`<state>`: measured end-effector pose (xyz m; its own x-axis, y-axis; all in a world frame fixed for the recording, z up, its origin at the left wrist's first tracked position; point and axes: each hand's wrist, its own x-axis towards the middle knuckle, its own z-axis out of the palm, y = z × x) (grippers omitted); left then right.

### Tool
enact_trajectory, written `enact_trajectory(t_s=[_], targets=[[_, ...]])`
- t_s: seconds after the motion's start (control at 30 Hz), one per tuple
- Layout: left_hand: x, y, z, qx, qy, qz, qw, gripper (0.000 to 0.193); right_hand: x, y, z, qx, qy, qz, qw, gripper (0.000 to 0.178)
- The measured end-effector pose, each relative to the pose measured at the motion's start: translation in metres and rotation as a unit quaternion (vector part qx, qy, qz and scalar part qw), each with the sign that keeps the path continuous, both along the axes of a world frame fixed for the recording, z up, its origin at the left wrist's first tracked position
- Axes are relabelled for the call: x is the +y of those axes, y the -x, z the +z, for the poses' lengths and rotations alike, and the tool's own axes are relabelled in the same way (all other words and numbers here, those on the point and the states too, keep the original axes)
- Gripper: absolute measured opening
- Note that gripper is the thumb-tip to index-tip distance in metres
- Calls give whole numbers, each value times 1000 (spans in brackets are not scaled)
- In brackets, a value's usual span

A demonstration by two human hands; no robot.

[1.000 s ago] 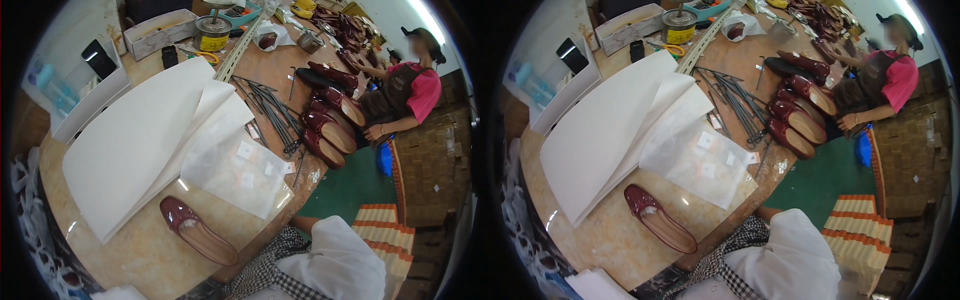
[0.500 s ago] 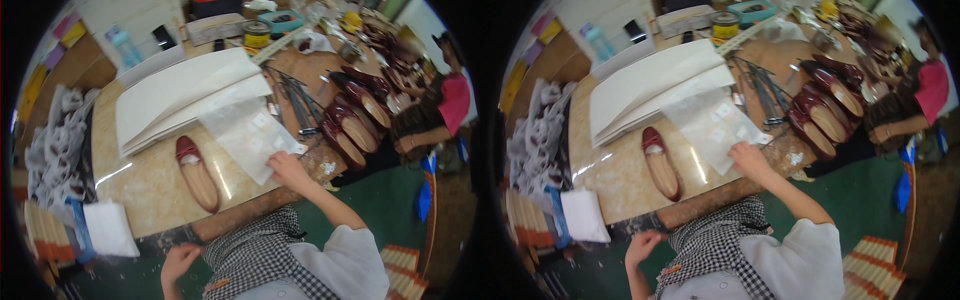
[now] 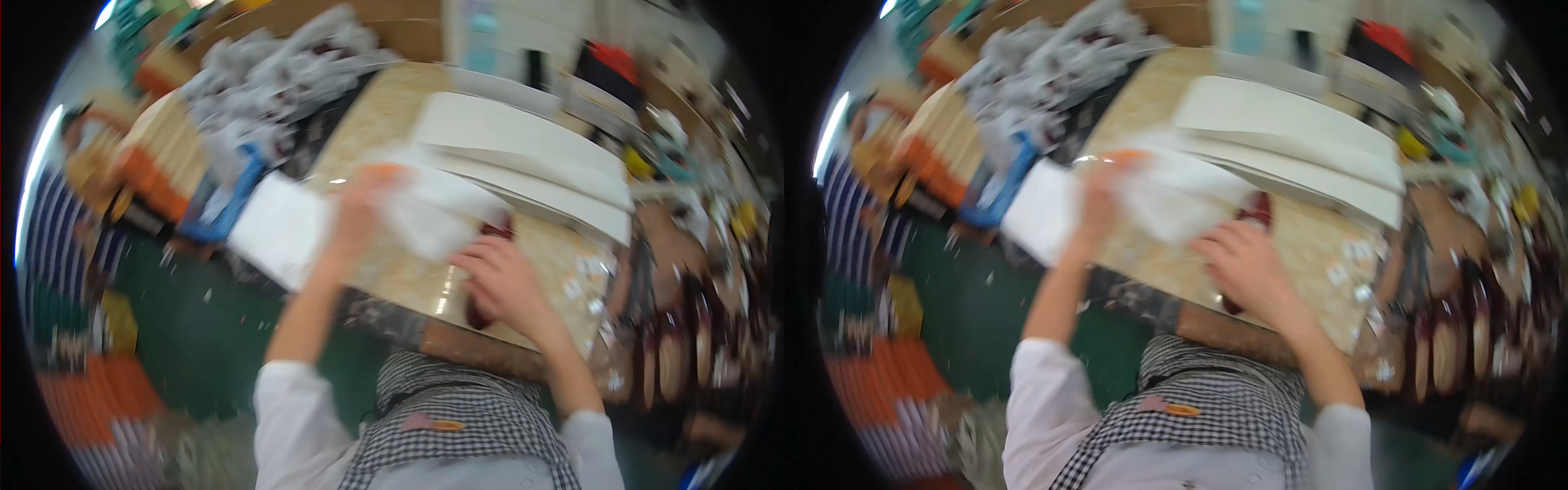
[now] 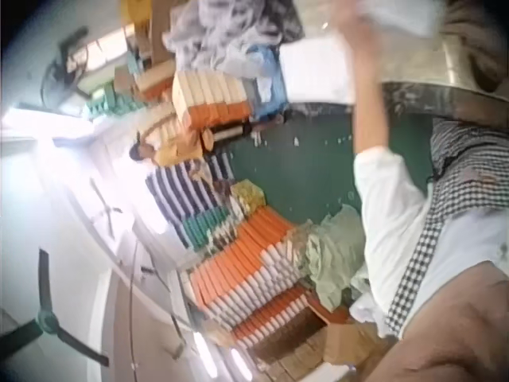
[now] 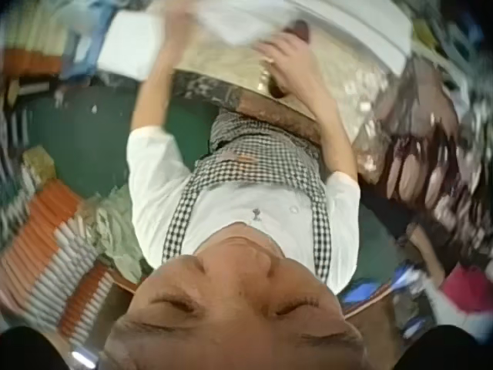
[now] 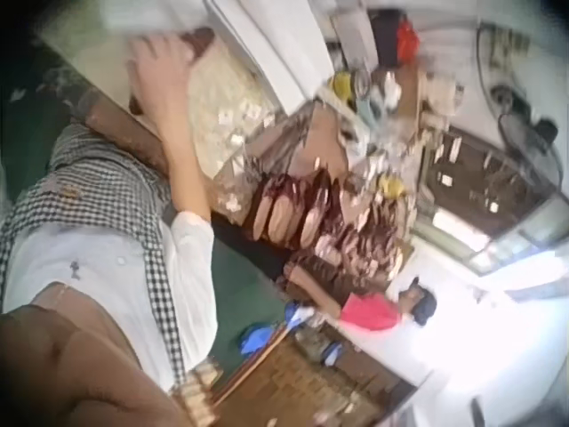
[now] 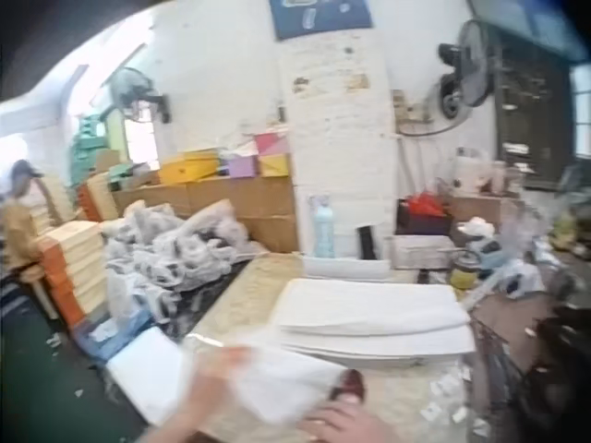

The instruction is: The person cleans maroon patent leather shoes using a white cloth. They wipe the exterior surfaces and the soles of the shoes, then place them on a table. The person also handles white tissue paper and shoe stuffing during the process.

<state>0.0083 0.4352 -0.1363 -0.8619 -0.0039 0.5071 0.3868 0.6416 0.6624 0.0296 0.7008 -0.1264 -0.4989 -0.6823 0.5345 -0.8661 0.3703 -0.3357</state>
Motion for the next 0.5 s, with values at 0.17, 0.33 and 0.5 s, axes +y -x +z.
enact_trajectory(t_s=[0.17, 0.33, 0.5], targets=[[-172, -47, -12, 171, 342, 242, 892, 29, 30, -10, -51, -123, 13, 3, 992, 30], [-286, -100, -165, -287, 150, 255, 911, 64, 122, -32, -63, -125, 50, -133, 982, 26], [-320, -72, -86, -294, 249, 93, 918, 82, 288, -69, -52, -55, -43, -470, 880, 20]])
